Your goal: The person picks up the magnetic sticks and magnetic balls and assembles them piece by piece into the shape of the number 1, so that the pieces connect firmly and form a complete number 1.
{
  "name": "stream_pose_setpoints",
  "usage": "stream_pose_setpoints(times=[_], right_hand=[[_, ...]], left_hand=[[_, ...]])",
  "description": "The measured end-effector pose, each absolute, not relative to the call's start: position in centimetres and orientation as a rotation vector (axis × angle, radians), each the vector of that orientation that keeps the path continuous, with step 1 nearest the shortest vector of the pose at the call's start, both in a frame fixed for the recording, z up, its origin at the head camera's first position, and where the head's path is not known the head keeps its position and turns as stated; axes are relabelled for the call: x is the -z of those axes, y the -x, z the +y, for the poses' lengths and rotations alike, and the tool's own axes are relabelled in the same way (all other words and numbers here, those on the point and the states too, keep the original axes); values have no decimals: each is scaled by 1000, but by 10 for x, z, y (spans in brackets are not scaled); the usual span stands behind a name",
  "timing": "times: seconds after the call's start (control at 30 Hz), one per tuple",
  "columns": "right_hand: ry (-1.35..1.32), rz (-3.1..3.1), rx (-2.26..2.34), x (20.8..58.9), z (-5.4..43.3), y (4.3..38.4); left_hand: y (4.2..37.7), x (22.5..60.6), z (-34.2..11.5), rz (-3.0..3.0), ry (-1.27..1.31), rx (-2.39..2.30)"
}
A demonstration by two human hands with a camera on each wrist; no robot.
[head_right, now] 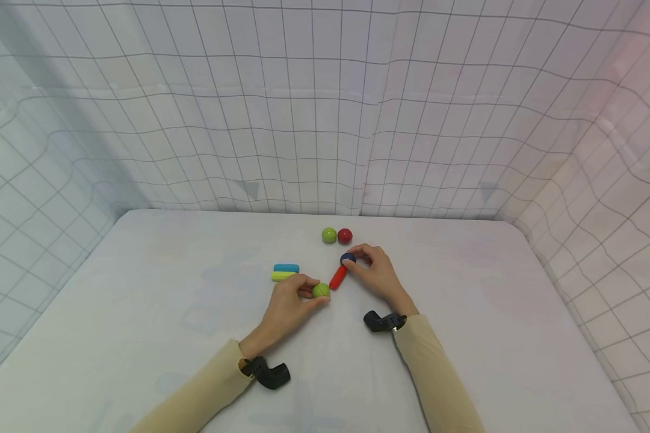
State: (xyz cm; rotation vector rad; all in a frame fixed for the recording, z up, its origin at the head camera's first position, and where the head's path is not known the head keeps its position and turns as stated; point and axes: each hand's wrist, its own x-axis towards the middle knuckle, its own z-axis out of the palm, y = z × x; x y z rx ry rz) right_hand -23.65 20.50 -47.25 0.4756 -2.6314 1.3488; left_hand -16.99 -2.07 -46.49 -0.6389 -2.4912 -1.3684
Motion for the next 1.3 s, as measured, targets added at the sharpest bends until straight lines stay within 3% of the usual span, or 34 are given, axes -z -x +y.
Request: stream_pose_setpoints(times=[1.3], right_hand=[[-449, -2645, -1360, 471, 204, 237]], left_hand=[[171, 470, -10, -2463, 624, 1421]])
